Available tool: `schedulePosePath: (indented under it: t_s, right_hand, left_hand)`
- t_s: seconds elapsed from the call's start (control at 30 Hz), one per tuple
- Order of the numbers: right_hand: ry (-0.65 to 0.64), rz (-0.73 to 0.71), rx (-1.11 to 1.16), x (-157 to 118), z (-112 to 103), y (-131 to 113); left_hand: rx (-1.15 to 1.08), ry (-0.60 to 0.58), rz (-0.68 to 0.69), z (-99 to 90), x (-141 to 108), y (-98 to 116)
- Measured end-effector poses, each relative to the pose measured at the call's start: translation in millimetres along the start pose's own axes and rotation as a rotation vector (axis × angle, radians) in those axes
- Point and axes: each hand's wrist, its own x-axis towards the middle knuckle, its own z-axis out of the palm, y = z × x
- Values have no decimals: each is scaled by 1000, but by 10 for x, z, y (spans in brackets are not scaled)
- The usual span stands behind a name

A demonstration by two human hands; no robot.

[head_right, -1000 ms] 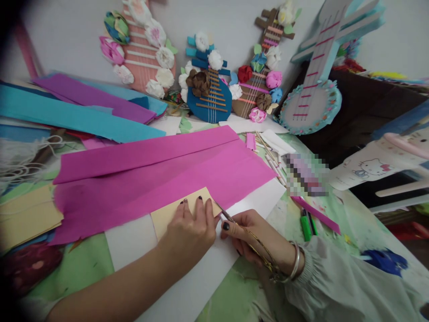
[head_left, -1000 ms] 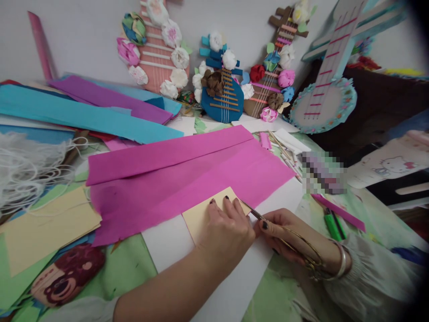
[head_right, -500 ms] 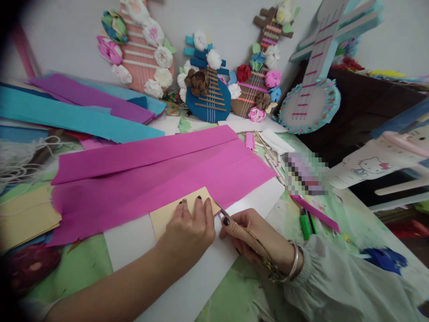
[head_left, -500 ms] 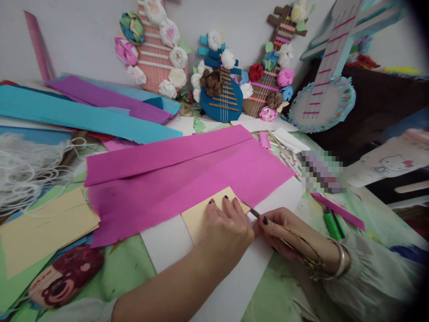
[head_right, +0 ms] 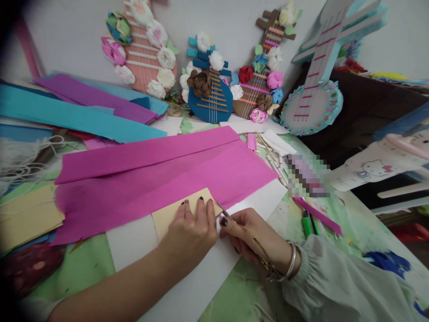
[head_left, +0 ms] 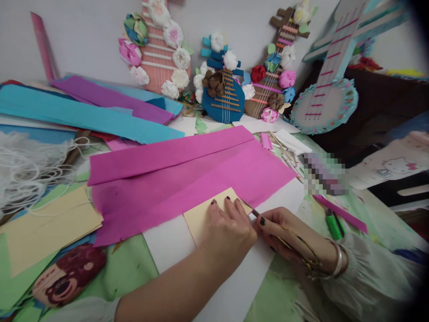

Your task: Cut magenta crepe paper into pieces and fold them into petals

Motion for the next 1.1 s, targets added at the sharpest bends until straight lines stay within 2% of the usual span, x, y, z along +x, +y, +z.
schedulePosePath:
  t_s: [0.5,0.73,1.1]
  right_hand:
    - [-8,34,-50,-23,-10,-33]
    - [42,19,-88,-21,5,-37]
    - [54,7,-118,-14,20,-70]
  left_hand:
    - [-27,-28,-8,-18,0,-3]
    - [-19,1,-25,-8,6,-5]
    - [-13,42,-40,12,-3,3]
